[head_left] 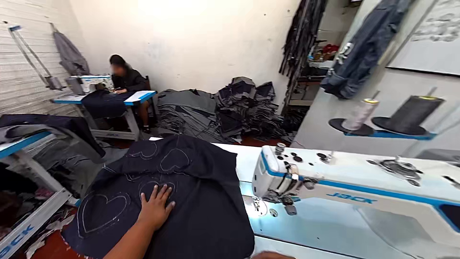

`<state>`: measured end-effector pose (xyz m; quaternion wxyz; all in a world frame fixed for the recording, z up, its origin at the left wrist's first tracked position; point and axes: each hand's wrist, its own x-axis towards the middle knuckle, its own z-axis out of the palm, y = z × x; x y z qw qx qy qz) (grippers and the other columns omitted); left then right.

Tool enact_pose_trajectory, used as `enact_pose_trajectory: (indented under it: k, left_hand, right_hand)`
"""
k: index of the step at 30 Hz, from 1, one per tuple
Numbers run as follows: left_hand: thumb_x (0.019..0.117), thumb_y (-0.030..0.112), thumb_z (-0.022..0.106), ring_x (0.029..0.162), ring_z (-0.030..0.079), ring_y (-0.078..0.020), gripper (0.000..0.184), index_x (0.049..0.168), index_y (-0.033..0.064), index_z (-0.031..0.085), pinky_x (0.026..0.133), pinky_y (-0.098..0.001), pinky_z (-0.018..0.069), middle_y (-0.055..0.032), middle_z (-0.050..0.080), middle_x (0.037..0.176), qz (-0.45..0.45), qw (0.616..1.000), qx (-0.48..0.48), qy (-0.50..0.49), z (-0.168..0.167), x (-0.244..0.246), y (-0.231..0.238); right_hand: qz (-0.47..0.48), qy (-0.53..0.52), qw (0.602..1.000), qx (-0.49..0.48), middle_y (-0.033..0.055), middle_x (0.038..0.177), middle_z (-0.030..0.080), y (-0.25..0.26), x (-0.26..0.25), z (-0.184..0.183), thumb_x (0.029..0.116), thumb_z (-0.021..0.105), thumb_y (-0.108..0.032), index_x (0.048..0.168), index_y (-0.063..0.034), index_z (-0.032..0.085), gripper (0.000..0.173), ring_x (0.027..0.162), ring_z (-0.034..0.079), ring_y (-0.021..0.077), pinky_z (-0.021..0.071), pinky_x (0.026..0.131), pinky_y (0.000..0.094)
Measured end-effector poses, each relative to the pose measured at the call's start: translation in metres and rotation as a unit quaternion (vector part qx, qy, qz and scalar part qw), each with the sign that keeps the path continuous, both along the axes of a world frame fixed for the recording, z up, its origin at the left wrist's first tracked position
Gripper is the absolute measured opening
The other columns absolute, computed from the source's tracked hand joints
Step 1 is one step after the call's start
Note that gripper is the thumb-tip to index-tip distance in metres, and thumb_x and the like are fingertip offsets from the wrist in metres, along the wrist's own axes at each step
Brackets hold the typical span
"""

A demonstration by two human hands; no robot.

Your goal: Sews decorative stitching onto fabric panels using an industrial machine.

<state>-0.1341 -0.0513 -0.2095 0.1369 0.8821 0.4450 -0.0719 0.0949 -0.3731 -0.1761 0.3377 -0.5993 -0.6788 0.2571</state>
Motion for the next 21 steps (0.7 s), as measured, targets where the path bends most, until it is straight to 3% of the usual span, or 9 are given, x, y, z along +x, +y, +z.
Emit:
enact_pose_trajectory:
  k: [4, 8, 10, 11, 12, 14, 18, 20, 21]
  left_hand:
    - [0.1070, 0.047, 0.040, 0.159, 0.009, -0.0382, 0.062, 0.162, 0.0191, 0.034, 0.116, -0.0773, -0.0012, -0.0036, 0.024, 0.171, -0.017, 0.998, 0.003, -0.054, -0.012, -0.055, -0.074]
    - [0.1009, 0.038, 0.055, 0.153, 0.026, -0.0469, 0.055, 0.151, 0.0152, 0.053, 0.111, -0.0835, 0.0074, -0.0087, 0.043, 0.162, -0.044, 0.979, 0.065, -0.187, -0.045, -0.081, -0.132]
    - [0.1017, 0.037, 0.055, 0.153, 0.026, -0.0453, 0.053, 0.150, 0.0162, 0.054, 0.113, -0.0815, 0.0072, -0.0071, 0.043, 0.162, -0.044, 0.978, 0.047, -0.200, -0.047, -0.087, -0.140]
    - [0.1023, 0.039, 0.054, 0.154, 0.025, -0.0439, 0.053, 0.150, 0.0171, 0.054, 0.114, -0.0802, 0.0061, -0.0061, 0.042, 0.162, -0.044, 0.978, 0.036, -0.200, -0.045, -0.089, -0.139]
    - [0.1026, 0.043, 0.052, 0.155, 0.023, -0.0422, 0.054, 0.151, 0.0184, 0.053, 0.115, -0.0792, 0.0043, -0.0049, 0.041, 0.163, -0.045, 0.979, 0.025, -0.196, -0.043, -0.090, -0.137]
    - [0.1025, 0.050, 0.049, 0.157, 0.018, -0.0389, 0.059, 0.154, 0.0211, 0.049, 0.116, -0.0775, 0.0005, -0.0028, 0.036, 0.166, -0.051, 0.983, 0.007, -0.174, -0.040, -0.088, -0.128]
    - [0.1034, 0.058, 0.043, 0.160, 0.007, -0.0346, 0.067, 0.161, 0.0237, 0.037, 0.118, -0.0747, -0.0041, -0.0005, 0.023, 0.171, -0.059, 0.993, -0.032, -0.097, -0.017, -0.061, -0.090]
    - [0.1052, 0.058, 0.040, 0.160, 0.006, -0.0349, 0.068, 0.162, 0.0217, 0.033, 0.119, -0.0735, -0.0036, -0.0026, 0.020, 0.172, -0.057, 0.995, -0.059, -0.060, -0.002, -0.042, -0.077]
    - [0.1067, 0.054, 0.041, 0.159, 0.013, -0.0367, 0.065, 0.160, 0.0174, 0.037, 0.121, -0.0715, 0.0026, -0.0082, 0.026, 0.170, -0.052, 0.995, -0.072, -0.049, 0.007, -0.034, -0.076]
  right_hand:
    - [-0.041, -0.032, 0.999, 0.014, 0.0177, 0.134, 0.066, 0.136, -0.006, 0.021, 0.1039, 0.054, -0.021, 0.129, 0.0010, 0.068, 0.036, 0.129, 0.060, 0.0270, 0.0445, 0.114, 0.0436]
    - [-0.213, -0.119, 0.965, -0.099, 0.0274, 0.160, 0.037, 0.266, 0.031, 0.006, 0.1063, 0.053, -0.038, 0.157, 0.0028, 0.034, 0.068, 0.149, 0.034, 0.0444, 0.0271, 0.120, 0.0642]
    - [-0.260, -0.111, 0.946, -0.160, 0.0338, 0.149, 0.047, 0.295, 0.049, -0.003, 0.1038, 0.058, -0.044, 0.156, 0.0042, 0.034, 0.075, 0.141, 0.044, 0.0507, 0.0328, 0.113, 0.0682]
    - [-0.263, -0.096, 0.945, -0.171, 0.0340, 0.142, 0.054, 0.305, 0.054, -0.002, 0.1025, 0.061, -0.041, 0.148, 0.0058, 0.047, 0.067, 0.136, 0.050, 0.0500, 0.0360, 0.112, 0.0664]
    - [-0.258, -0.086, 0.947, -0.171, 0.0335, 0.132, 0.061, 0.313, 0.054, 0.002, 0.1020, 0.064, -0.034, 0.133, 0.0067, 0.061, 0.052, 0.128, 0.056, 0.0489, 0.0396, 0.108, 0.0653]
    - [-0.228, -0.069, 0.959, -0.150, 0.0320, 0.118, 0.066, 0.317, 0.042, 0.029, 0.1024, 0.064, -0.025, 0.116, 0.0064, 0.069, 0.034, 0.116, 0.061, 0.0463, 0.0431, 0.101, 0.0645]
    - [-0.116, -0.073, 0.987, 0.089, 0.0221, 0.105, 0.072, 0.262, -0.031, 0.134, 0.1040, 0.059, -0.013, 0.114, 0.0010, 0.073, 0.023, 0.101, 0.068, 0.0354, 0.0501, 0.092, 0.0585]
    - [0.068, -0.192, 0.968, 0.149, 0.0110, 0.097, 0.075, 0.199, -0.077, 0.165, 0.1020, 0.058, -0.014, 0.114, -0.0075, 0.075, 0.022, 0.089, 0.071, 0.0242, 0.0575, 0.082, 0.0498]
    - [0.175, -0.254, 0.946, 0.105, 0.0078, 0.095, 0.075, 0.167, -0.100, 0.169, 0.1022, 0.057, -0.019, 0.118, -0.0135, 0.075, 0.024, 0.087, 0.072, 0.0231, 0.0582, 0.080, 0.0497]
